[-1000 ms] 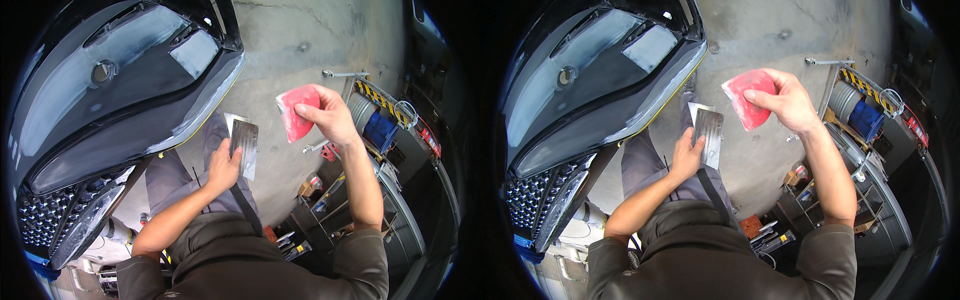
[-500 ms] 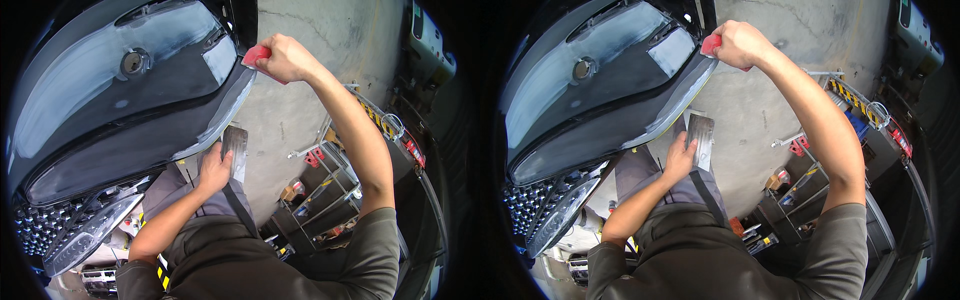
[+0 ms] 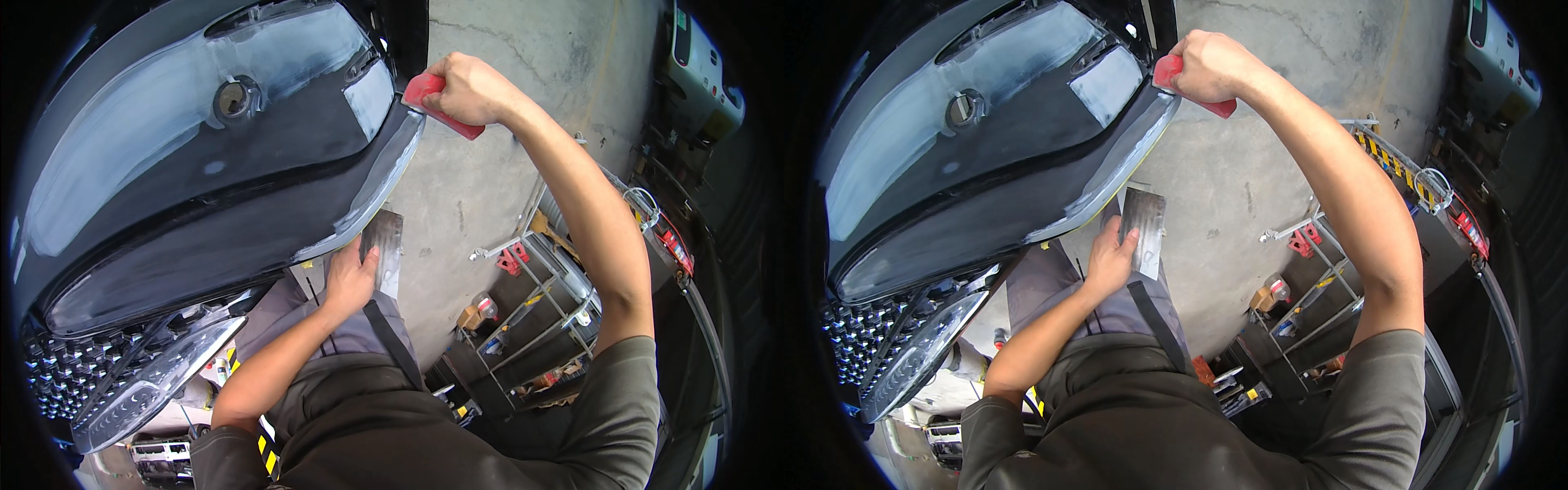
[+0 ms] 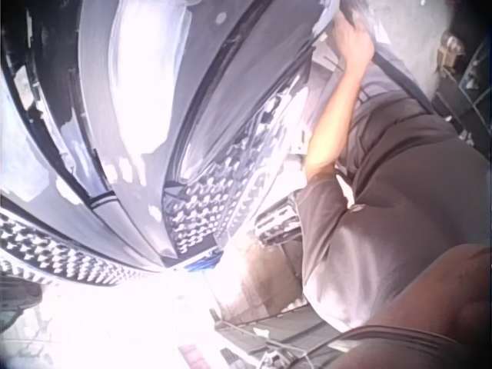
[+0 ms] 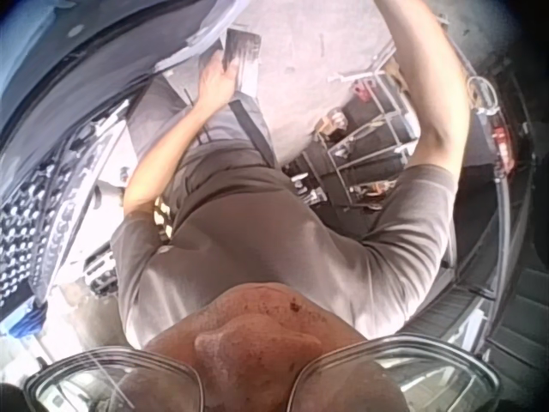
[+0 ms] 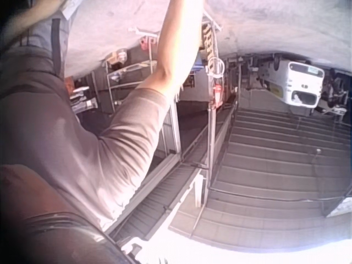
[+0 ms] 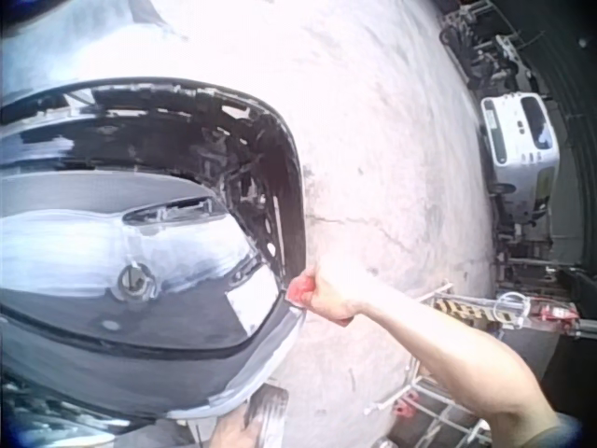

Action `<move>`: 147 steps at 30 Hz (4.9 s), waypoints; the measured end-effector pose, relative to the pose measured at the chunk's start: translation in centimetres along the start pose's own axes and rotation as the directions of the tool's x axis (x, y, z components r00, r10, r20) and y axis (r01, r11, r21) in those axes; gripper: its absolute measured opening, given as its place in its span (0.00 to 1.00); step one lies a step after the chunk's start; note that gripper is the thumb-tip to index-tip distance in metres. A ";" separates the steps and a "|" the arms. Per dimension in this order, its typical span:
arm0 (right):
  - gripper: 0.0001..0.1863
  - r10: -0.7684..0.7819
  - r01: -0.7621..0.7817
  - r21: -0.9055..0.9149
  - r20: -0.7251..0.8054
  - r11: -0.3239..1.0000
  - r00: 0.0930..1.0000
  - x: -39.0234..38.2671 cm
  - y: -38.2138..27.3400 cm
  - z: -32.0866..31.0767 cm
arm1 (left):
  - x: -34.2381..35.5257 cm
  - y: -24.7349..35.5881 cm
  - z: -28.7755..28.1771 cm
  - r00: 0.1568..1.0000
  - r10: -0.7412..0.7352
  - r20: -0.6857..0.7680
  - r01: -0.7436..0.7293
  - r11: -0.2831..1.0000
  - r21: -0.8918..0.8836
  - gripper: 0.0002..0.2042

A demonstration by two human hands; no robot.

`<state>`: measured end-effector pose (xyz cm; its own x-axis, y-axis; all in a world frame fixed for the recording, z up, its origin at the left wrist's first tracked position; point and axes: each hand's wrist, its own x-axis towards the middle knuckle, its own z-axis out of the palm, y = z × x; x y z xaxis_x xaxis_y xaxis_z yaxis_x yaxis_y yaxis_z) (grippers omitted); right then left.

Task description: The person applies body filler to a car bumper using a metal spreader, then smooths the filler with a red plastic spreader. The person works on the front bumper of a black Mercedes, spreading filler over a taped-off area and smoothing it along the edges.

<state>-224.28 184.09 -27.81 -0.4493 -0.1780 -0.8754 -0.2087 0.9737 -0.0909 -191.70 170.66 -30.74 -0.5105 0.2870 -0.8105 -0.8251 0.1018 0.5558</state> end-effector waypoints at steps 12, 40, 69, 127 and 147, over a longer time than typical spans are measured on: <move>0.14 -0.032 0.027 0.187 0.026 0.982 0.999 -3.3 -2.6 0.1 | -0.1 0.2 0.5 1.000 -0.013 -0.006 0.013 1.000 -0.015 0.20; 0.17 -0.043 0.043 0.054 0.001 0.998 0.999 -1.2 -0.4 0.2 | 0.2 -1.4 1.0 0.999 0.025 -0.044 -0.025 1.000 0.015 0.21; 0.12 -0.112 0.100 0.381 0.009 0.919 0.994 -10.6 -10.7 -0.7 | -0.3 -0.2 0.0 1.000 -0.011 -0.010 0.010 1.000 -0.016 0.18; 0.11 0.039 -0.038 0.469 0.007 0.882 0.999 -11.9 -11.0 0.5 | 0.7 -3.2 0.9 0.999 0.010 -0.046 -0.007 0.998 0.055 0.15; 0.15 0.177 -0.080 0.604 -0.102 0.793 0.979 -10.4 -3.3 0.2 | 2.0 -4.7 0.6 0.997 -0.022 -0.072 0.028 0.997 0.074 0.17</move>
<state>-218.80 182.79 -18.51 -0.5655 -0.0165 -0.8246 0.3953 0.8721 -0.2885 -188.64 171.30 -34.86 -0.5079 0.2157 -0.8340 -0.8189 0.1796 0.5452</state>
